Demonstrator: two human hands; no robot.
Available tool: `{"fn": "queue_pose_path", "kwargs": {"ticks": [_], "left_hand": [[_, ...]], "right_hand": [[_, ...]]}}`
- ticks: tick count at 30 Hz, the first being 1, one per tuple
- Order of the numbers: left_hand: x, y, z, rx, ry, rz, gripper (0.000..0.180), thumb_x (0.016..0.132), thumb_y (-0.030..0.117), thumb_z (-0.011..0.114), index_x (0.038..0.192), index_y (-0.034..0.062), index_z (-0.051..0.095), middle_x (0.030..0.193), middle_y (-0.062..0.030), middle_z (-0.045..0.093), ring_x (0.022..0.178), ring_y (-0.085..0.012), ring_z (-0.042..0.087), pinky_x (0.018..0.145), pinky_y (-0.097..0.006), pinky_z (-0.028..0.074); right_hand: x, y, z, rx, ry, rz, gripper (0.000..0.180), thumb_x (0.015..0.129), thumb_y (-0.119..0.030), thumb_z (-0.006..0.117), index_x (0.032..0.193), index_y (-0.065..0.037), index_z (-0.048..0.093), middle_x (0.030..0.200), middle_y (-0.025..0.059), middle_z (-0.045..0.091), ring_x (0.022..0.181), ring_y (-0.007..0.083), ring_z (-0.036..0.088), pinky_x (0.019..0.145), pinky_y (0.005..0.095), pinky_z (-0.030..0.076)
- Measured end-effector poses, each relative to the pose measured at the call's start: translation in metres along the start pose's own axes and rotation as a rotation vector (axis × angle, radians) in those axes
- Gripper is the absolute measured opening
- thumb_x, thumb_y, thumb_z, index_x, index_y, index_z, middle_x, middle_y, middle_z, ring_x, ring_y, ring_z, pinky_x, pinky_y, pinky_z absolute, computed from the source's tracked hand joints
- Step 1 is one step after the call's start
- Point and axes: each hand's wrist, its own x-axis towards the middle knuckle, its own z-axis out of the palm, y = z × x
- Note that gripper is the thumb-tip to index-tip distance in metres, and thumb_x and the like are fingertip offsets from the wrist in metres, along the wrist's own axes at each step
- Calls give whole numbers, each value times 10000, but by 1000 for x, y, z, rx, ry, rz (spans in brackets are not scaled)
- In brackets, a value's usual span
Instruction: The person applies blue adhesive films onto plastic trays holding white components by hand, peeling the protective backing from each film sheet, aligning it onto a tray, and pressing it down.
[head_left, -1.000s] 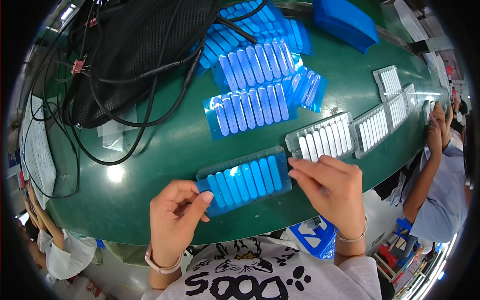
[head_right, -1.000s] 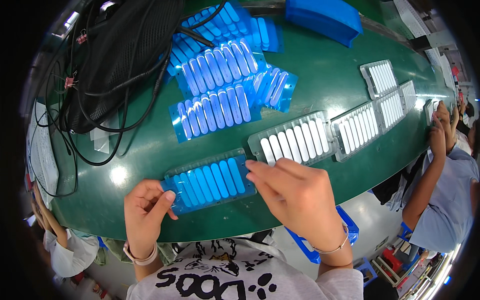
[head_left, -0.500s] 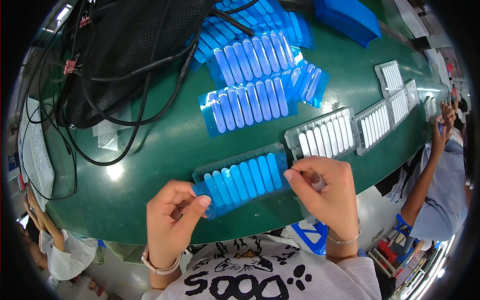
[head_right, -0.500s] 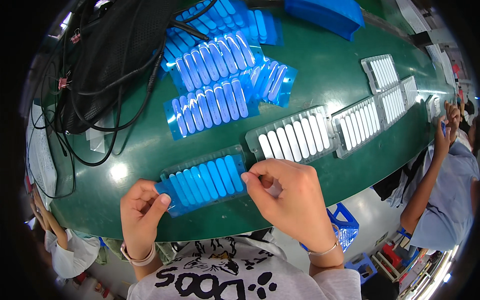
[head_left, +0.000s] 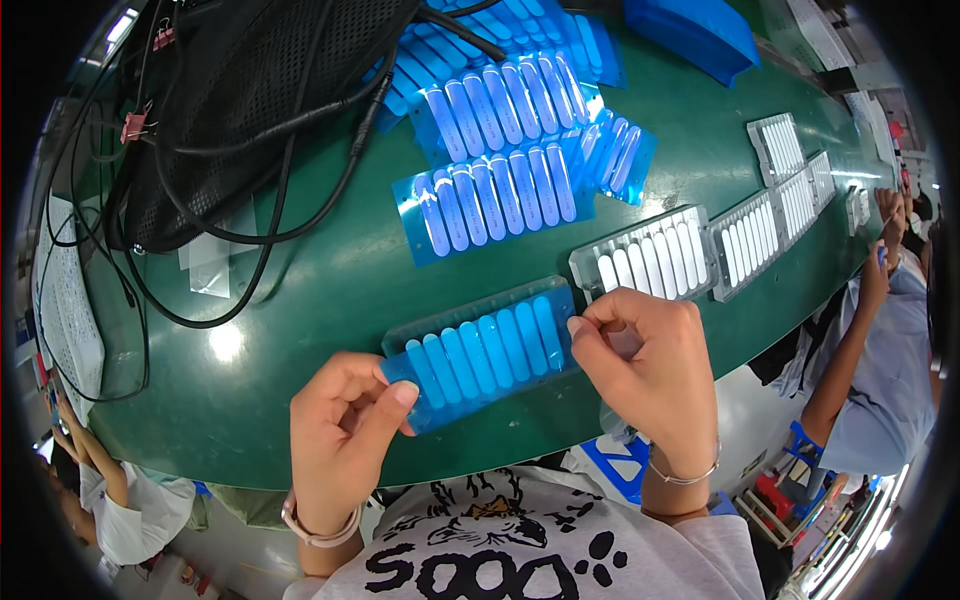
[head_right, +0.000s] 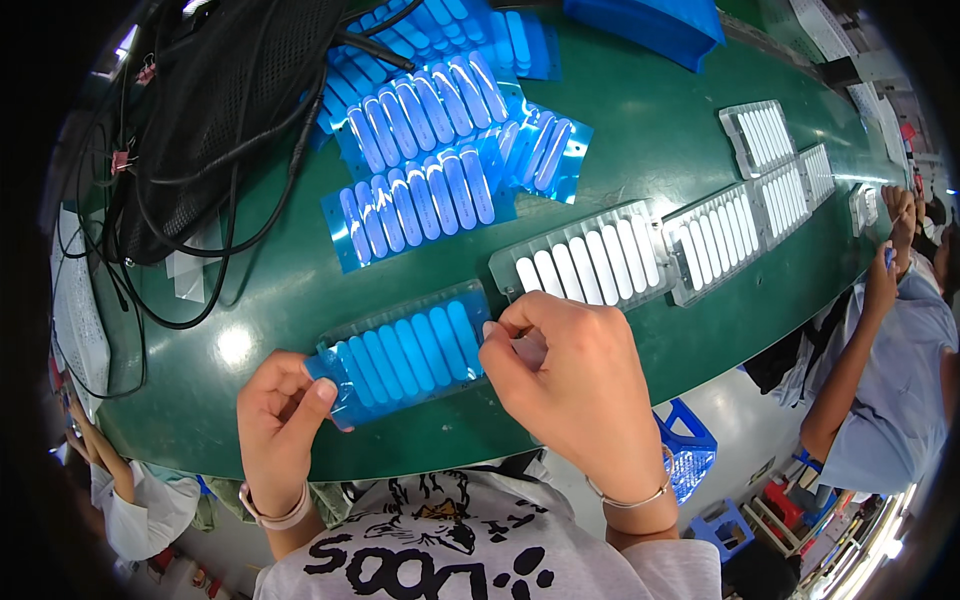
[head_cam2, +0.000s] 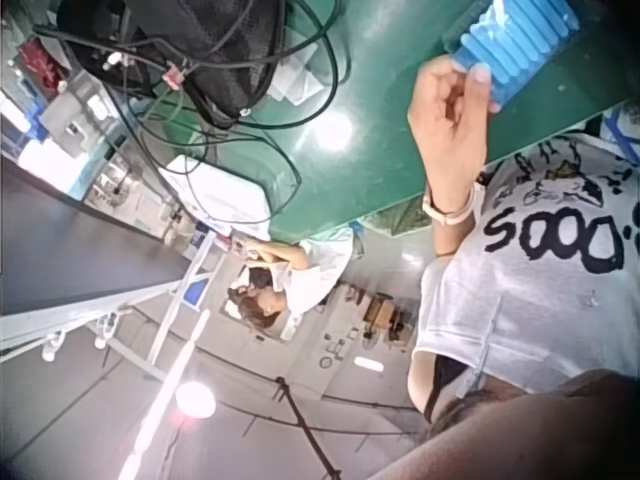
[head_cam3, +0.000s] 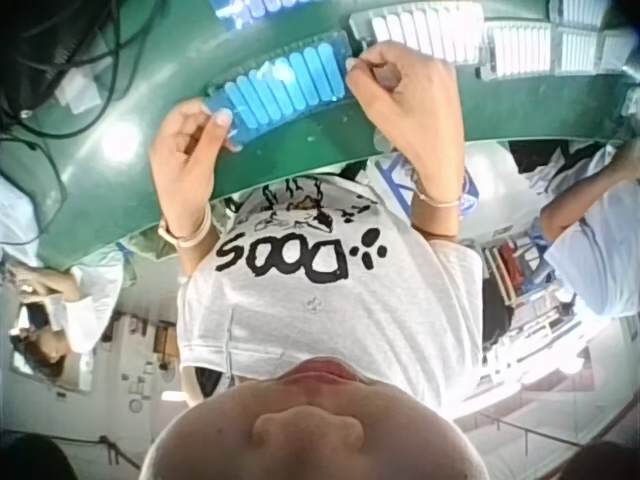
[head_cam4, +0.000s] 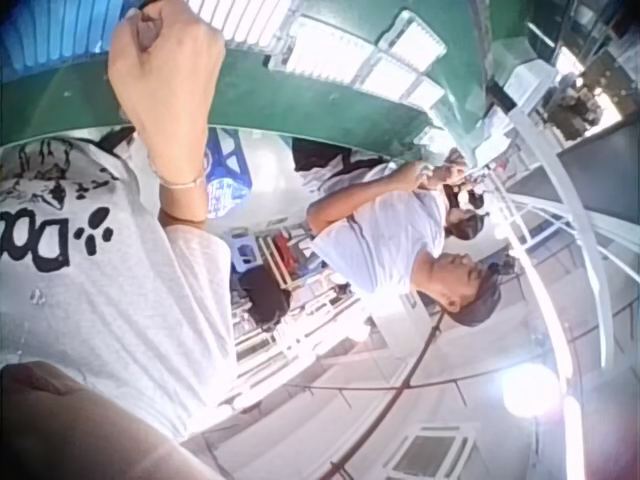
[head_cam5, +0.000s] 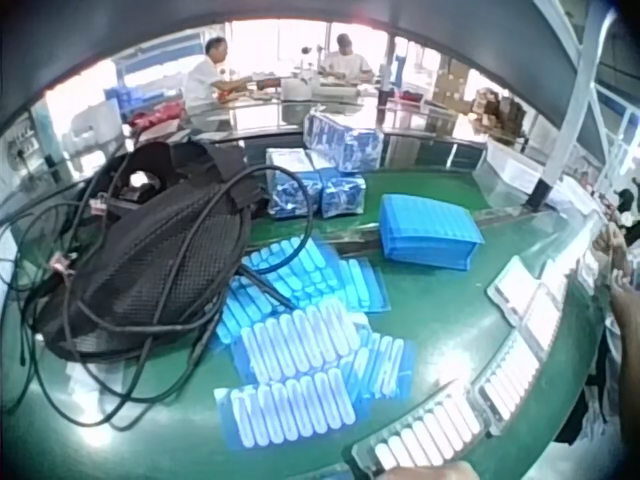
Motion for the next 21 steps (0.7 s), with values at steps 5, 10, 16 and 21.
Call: {"fn": "queue_pose_path", "kwargs": {"ticks": [5, 10, 16, 21], "left_hand": [[3, 1, 0, -20, -7, -33, 138, 884, 63, 666, 944, -24, 578, 749, -59, 645, 614, -80, 579, 553, -204, 466], [3, 0, -1, -27, -28, -36, 129, 894, 60, 657, 944, -27, 576, 746, -61, 647, 613, -79, 577, 554, -208, 476], [3, 1, -1, -27, -22, -29, 121, 897, 53, 649, 942, -30, 573, 746, -66, 649, 616, -83, 587, 558, -215, 490], [4, 1, 0, -12, -12, -25, 109, 896, 46, 646, 930, -28, 574, 743, -66, 652, 616, -86, 593, 540, -217, 486]], "right_hand": [[1, -1, -1, -61, -3, -8, 143, 759, -94, 699, 695, 19, 640, 513, 116, 574, 421, 201, 554, 455, 289, 412], [0, 4, -3, -47, -45, -31, 159, 765, -100, 707, 681, 18, 641, 495, 109, 550, 397, 194, 504, 439, 293, 378], [0, 3, -3, -43, -32, -8, 165, 777, -95, 698, 686, 27, 635, 485, 104, 526, 386, 191, 465, 430, 300, 347], [1, 3, -2, -61, -21, -36, 174, 776, -110, 712, 691, 21, 634, 481, 102, 524, 391, 202, 467, 435, 305, 364]]}}
